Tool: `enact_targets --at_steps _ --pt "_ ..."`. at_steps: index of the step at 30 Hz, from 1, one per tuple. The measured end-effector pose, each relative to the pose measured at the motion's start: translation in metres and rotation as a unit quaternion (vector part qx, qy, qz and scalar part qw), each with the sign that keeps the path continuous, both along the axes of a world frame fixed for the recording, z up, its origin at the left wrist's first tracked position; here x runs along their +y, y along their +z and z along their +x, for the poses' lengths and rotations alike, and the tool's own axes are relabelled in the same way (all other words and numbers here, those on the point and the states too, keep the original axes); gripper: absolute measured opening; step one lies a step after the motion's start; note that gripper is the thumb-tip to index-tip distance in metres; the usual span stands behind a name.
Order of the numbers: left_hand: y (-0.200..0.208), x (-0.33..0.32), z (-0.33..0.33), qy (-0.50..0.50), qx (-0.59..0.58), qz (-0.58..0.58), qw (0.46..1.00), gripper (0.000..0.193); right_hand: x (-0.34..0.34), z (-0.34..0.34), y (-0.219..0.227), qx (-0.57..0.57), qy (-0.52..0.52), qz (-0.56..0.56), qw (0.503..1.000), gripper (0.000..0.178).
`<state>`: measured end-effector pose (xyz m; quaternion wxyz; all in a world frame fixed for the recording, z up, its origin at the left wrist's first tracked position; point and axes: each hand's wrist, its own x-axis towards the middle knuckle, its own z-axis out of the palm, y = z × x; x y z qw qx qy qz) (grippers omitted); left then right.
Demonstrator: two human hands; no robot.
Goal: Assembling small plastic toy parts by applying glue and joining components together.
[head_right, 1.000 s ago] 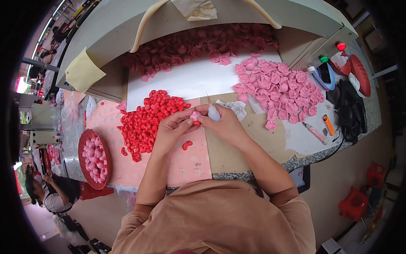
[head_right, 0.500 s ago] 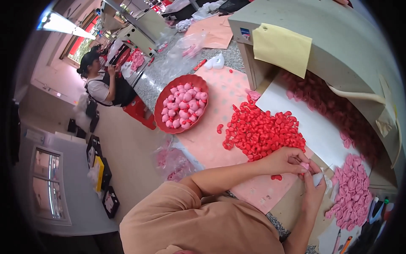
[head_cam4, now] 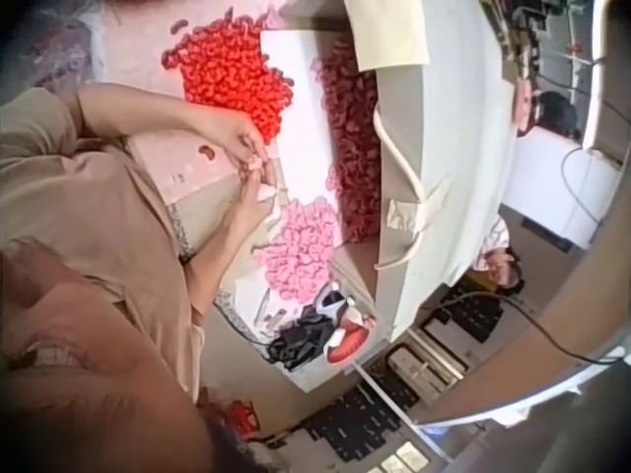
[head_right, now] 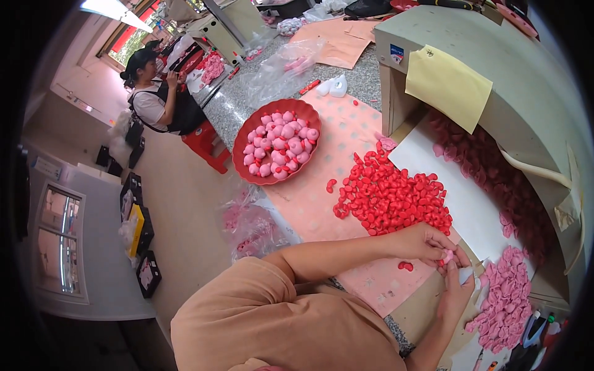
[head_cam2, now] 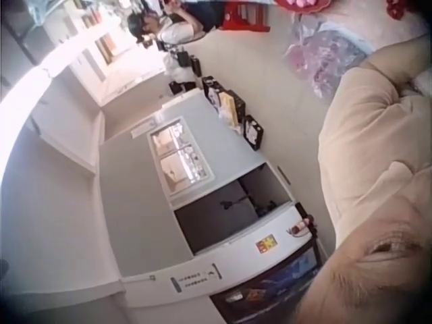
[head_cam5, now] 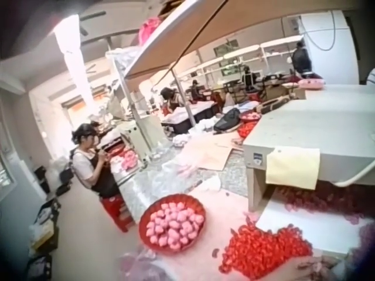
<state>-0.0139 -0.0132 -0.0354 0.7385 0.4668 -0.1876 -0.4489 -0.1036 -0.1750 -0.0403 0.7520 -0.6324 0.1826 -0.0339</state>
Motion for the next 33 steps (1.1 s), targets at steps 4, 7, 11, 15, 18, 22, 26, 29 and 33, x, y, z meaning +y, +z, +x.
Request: enact_targets --at_steps 4,7,11,15,18,22,26,29,33 --pt "0.009 0.004 -0.001 -0.019 -0.028 0.013 0.999 0.026 -0.004 -0.001 -0.004 0.001 -0.002 0.006 1.0 0.036" --pt "0.01 0.003 -0.001 -0.017 -0.038 0.02 0.999 0.026 -0.007 -0.002 -0.005 0.005 0.003 0.014 1.0 0.037" --pt "0.006 0.001 -0.003 -0.012 -0.048 0.021 0.999 0.026 -0.007 -0.003 -0.005 0.011 0.004 0.016 1.0 0.038" --pt "0.007 0.001 -0.003 -0.012 -0.059 0.026 0.998 0.026 -0.007 -0.003 -0.005 0.01 0.0 0.02 1.0 0.038" --pt "0.006 0.001 -0.003 -0.009 -0.071 0.024 0.997 0.026 -0.005 -0.003 -0.003 0.01 -0.005 0.022 1.0 0.038" --pt "0.007 0.001 -0.003 -0.009 -0.071 0.023 0.997 0.026 -0.005 -0.003 -0.005 0.013 -0.001 0.021 1.0 0.038" --pt "0.003 0.002 -0.004 0.018 -0.073 0.013 0.997 0.028 -0.004 -0.002 -0.005 0.012 0.006 0.021 1.0 0.038" --pt "-0.01 -0.005 -0.003 0.021 -0.079 -0.029 0.996 0.032 -0.004 -0.003 0.0 0.014 -0.011 0.026 0.999 0.038" --pt "0.008 0.001 -0.003 0.001 -0.087 0.018 0.996 0.027 -0.006 -0.003 -0.002 0.014 -0.01 0.026 1.0 0.038"
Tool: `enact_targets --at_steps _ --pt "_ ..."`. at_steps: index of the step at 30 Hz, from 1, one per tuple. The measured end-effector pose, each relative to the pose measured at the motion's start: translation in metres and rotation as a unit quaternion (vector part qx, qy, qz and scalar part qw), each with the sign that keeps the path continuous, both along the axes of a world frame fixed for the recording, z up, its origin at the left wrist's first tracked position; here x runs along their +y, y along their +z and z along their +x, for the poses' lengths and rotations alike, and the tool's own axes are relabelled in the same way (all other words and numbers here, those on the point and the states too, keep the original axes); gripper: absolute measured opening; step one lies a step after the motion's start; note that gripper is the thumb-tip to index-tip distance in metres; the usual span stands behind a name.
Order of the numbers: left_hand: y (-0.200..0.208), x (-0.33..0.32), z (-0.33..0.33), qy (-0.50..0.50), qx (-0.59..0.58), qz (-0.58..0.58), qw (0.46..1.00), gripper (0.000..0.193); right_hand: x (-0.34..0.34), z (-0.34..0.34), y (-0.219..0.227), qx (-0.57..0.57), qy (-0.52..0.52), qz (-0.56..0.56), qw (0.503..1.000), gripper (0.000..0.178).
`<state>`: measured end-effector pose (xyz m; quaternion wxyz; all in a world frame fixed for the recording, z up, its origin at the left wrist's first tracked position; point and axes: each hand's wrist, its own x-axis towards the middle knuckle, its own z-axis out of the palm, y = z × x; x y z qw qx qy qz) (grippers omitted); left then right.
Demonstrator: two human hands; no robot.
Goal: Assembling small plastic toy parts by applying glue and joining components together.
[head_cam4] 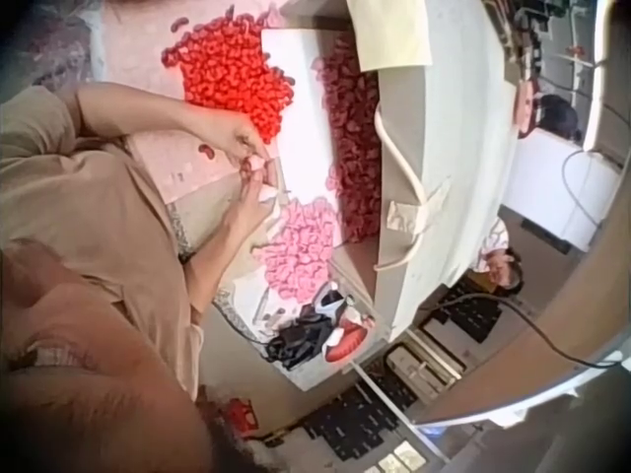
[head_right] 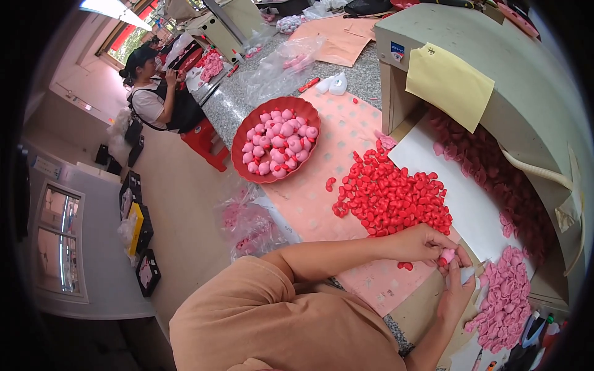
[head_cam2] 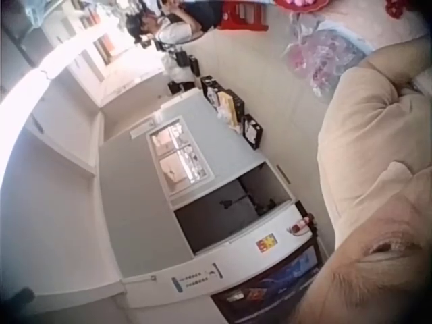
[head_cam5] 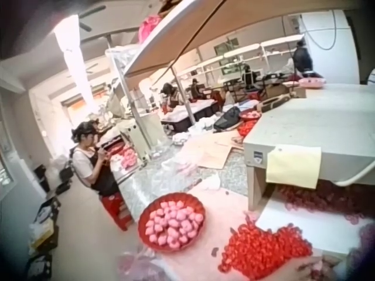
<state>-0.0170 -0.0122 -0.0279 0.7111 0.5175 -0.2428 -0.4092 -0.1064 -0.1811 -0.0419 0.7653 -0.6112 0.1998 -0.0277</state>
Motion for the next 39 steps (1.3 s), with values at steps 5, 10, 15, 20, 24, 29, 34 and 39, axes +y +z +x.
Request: enact_targets --at_steps 5,10,15,20,24,29,34,39 --pt "-0.004 0.0 0.0 0.01 -0.003 -0.008 1.0 0.025 0.005 0.001 0.003 -0.006 0.0 0.001 1.0 0.038" --pt "-0.011 -0.001 -0.001 0.032 0.038 0.025 0.998 0.024 0.006 0.001 -0.001 -0.006 0.002 -0.02 1.0 0.038" --pt "-0.008 0.001 0.002 0.016 0.036 0.02 0.999 0.024 0.008 0.001 -0.001 -0.013 0.001 -0.02 1.0 0.037" --pt "-0.004 0.002 0.0 0.002 0.019 -0.062 0.998 0.027 0.008 0.003 -0.001 -0.019 -0.006 -0.01 1.0 0.035" --pt "0.001 -0.006 -0.004 -0.003 -0.018 -0.115 0.993 0.029 0.007 -0.002 0.003 -0.028 -0.015 0.008 0.999 0.035" --pt "-0.028 -0.012 -0.004 0.044 -0.012 -0.022 0.999 0.039 -0.003 -0.004 0.014 -0.039 -0.055 -0.016 0.998 0.04" --pt "-0.02 0.012 0.004 0.051 0.068 0.045 0.995 0.043 -0.009 -0.003 0.034 -0.022 0.011 -0.076 0.997 0.036" --pt "-0.021 0.011 0.008 0.024 0.063 0.015 0.998 0.048 -0.012 -0.009 0.027 -0.066 0.009 -0.13 0.989 0.031"
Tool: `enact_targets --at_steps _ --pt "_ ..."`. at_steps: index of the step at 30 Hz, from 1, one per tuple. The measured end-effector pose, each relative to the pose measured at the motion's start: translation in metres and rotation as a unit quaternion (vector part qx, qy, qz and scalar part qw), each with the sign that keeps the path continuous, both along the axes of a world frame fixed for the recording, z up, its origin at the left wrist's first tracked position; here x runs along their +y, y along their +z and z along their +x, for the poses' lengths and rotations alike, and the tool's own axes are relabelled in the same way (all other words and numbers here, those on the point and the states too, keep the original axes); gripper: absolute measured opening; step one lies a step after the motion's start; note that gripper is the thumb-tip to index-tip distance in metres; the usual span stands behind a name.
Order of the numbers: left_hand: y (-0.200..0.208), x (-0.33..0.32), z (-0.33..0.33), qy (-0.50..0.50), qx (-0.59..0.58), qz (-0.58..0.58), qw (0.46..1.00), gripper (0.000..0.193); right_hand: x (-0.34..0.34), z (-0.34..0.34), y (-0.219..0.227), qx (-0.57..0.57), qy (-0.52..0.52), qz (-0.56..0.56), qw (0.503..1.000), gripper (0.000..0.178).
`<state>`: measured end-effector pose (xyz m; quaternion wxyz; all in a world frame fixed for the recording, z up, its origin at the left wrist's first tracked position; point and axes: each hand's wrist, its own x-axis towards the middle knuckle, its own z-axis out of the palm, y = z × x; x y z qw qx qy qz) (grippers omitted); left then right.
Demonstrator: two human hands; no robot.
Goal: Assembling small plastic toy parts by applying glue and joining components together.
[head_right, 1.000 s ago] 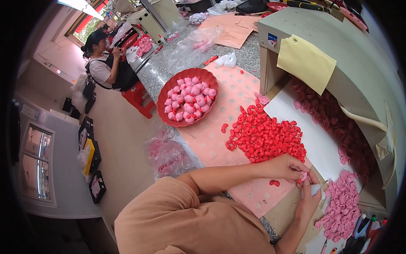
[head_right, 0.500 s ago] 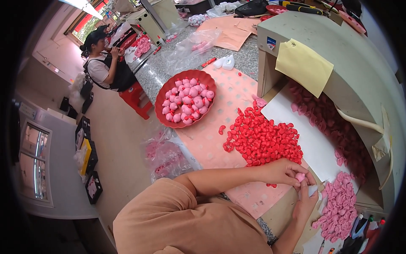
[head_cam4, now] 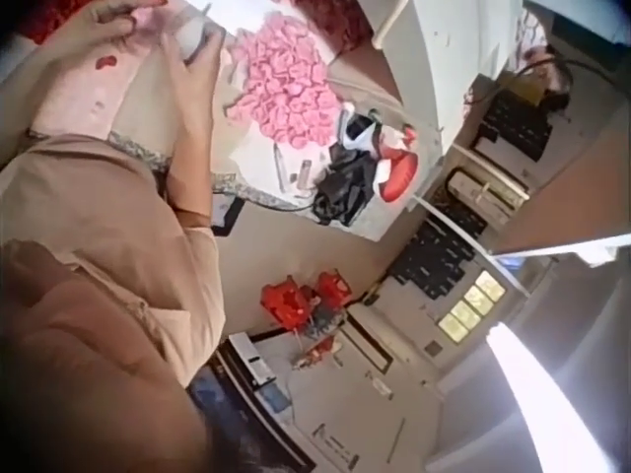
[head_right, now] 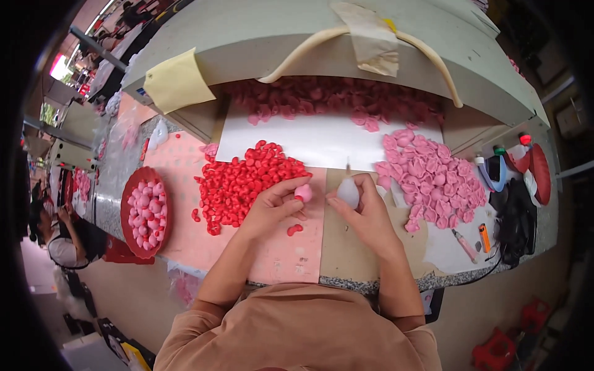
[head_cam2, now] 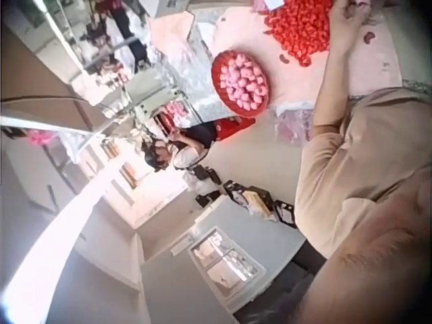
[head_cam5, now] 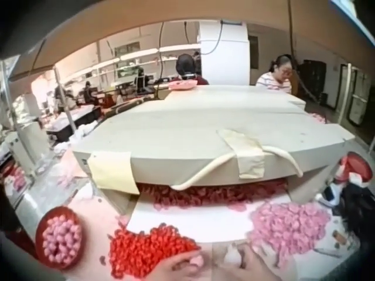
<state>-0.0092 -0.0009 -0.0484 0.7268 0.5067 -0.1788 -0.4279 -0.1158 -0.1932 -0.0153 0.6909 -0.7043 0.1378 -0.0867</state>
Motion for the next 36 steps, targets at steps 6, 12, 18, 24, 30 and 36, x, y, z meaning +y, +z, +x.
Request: enact_targets --at_steps 6,12,18,24,30,36 --pt "0.002 -0.008 -0.005 0.006 0.013 -0.018 1.0 0.042 -0.009 -0.009 0.008 -0.069 -0.04 0.015 0.997 0.018" --pt "0.002 -0.01 -0.01 -0.004 -0.016 -0.006 1.0 0.045 -0.012 -0.013 0.002 -0.112 -0.065 0.027 0.991 0.018" --pt "0.0 -0.009 -0.01 -0.002 -0.029 0.008 1.0 0.049 -0.011 -0.006 0.003 -0.13 -0.131 0.048 0.982 0.023" --pt "0.002 -0.009 -0.012 0.001 -0.053 0.038 0.998 0.049 -0.013 -0.005 -0.003 -0.124 -0.153 0.106 0.975 0.024" --pt "0.008 -0.009 -0.013 0.005 -0.042 0.086 0.995 0.048 -0.011 -0.004 0.001 -0.105 -0.14 0.027 0.984 0.026" --pt "0.008 -0.01 -0.013 0.013 -0.037 0.081 0.996 0.047 -0.012 -0.005 -0.009 -0.126 -0.129 -0.075 0.981 0.025"
